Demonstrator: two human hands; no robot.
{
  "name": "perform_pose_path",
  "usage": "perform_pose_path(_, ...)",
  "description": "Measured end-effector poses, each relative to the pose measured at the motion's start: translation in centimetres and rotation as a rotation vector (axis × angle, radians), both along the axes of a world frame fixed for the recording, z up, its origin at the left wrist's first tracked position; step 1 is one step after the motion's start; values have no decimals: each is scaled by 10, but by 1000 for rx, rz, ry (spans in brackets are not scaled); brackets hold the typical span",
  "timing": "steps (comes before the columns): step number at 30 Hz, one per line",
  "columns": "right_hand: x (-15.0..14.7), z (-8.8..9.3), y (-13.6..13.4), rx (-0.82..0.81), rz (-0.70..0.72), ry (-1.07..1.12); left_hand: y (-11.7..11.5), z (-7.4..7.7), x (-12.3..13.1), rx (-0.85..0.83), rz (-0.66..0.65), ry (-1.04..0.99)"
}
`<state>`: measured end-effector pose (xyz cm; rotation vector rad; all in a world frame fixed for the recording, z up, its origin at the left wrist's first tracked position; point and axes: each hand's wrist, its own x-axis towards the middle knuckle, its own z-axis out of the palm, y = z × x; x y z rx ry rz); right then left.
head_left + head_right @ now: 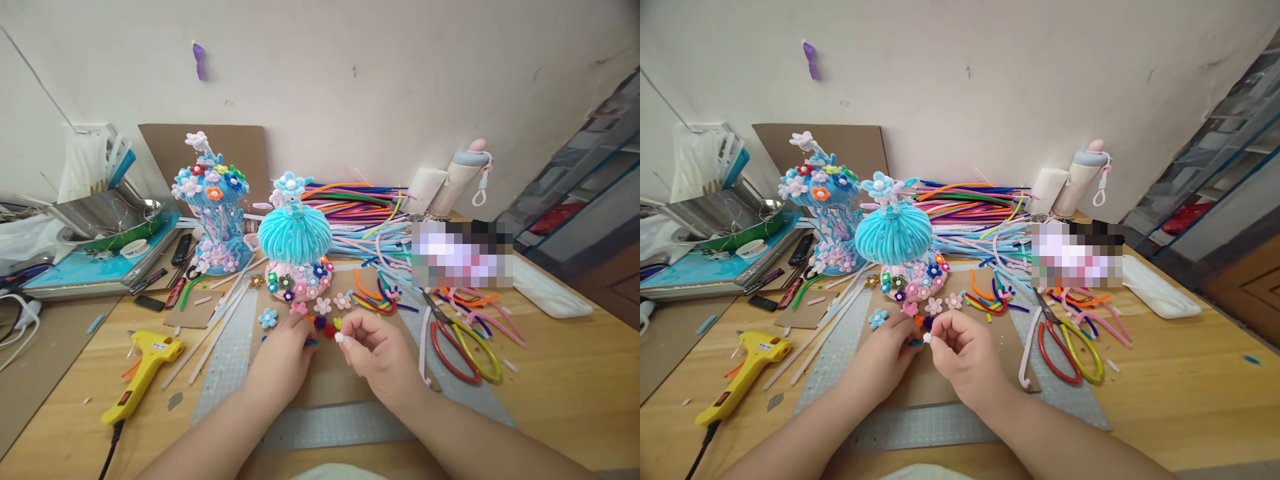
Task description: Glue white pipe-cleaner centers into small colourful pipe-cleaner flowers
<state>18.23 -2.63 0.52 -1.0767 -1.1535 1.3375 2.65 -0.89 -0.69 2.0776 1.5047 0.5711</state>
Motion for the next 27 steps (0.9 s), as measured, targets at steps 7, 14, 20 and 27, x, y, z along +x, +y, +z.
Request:
perform_pose_path(7, -6, 3, -6, -121, 193, 114, -12, 13, 5, -572, 124, -946)
perform_pose_path(14, -4, -6, 2, -145, 133, 135, -13, 15, -1, -750, 159, -1147)
perform_pose_path(20, -5, -7, 1, -136, 159, 98, -12, 14, 0, -682, 34, -1086)
perform_pose_path(27, 3, -9, -2, 411, -49, -483, -14, 14, -1, -660, 56, -1100)
